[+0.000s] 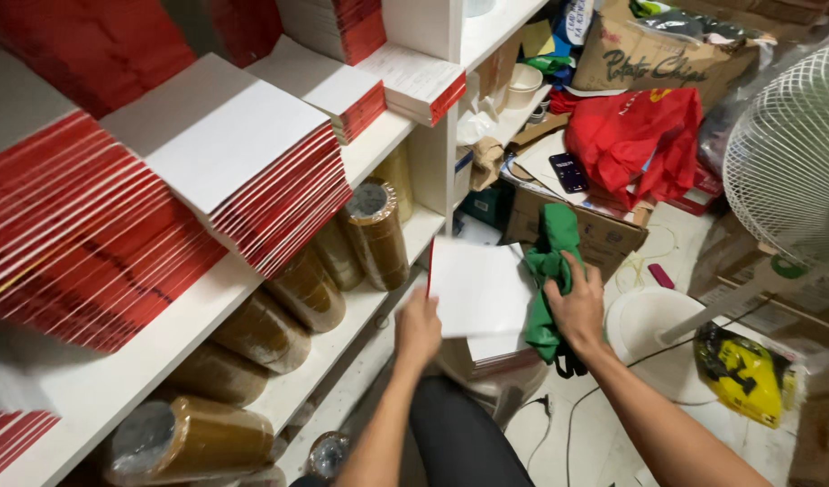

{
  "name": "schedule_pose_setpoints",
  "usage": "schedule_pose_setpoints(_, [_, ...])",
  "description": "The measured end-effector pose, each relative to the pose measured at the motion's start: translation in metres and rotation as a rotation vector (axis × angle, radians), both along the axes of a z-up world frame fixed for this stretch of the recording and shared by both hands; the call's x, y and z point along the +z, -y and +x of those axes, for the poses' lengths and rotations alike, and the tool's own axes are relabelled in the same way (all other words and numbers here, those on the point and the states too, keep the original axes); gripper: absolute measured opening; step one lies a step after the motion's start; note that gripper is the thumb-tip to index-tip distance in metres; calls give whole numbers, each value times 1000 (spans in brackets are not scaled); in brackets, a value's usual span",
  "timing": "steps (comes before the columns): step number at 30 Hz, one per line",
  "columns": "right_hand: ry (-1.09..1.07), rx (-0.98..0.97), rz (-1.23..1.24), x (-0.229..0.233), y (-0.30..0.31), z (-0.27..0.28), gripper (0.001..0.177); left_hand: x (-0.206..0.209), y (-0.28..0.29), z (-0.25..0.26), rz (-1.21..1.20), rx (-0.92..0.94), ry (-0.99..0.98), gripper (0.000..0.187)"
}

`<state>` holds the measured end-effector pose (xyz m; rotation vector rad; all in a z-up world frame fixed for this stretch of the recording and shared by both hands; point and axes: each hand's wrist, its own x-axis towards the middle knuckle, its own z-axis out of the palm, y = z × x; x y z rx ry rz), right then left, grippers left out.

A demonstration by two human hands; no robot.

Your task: The person picks up notebooks from a shelf, wipes the front and back covers with a cloth, and places them back onto the shelf into organized stacks.

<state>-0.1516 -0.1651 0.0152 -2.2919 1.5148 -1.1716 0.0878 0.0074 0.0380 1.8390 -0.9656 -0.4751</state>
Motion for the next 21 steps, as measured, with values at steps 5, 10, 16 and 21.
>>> schedule_pose_setpoints(5, [14,90,-54,-4,-13,13,64,127,26,34,-110,-95,321,26])
schedule_pose_setpoints(10, [-74,154,-92,-17,-20,24,70,273,35,68,-169,-55,652,26])
schedule_pose_setpoints(16, [-31,178,-9,-29,-11,21,65,410,7,118,-256,371,1469,33])
schedule_pose_setpoints(21, [-96,135,150,-21,-16,21,63,404,-48,83,-145,567,2085,27])
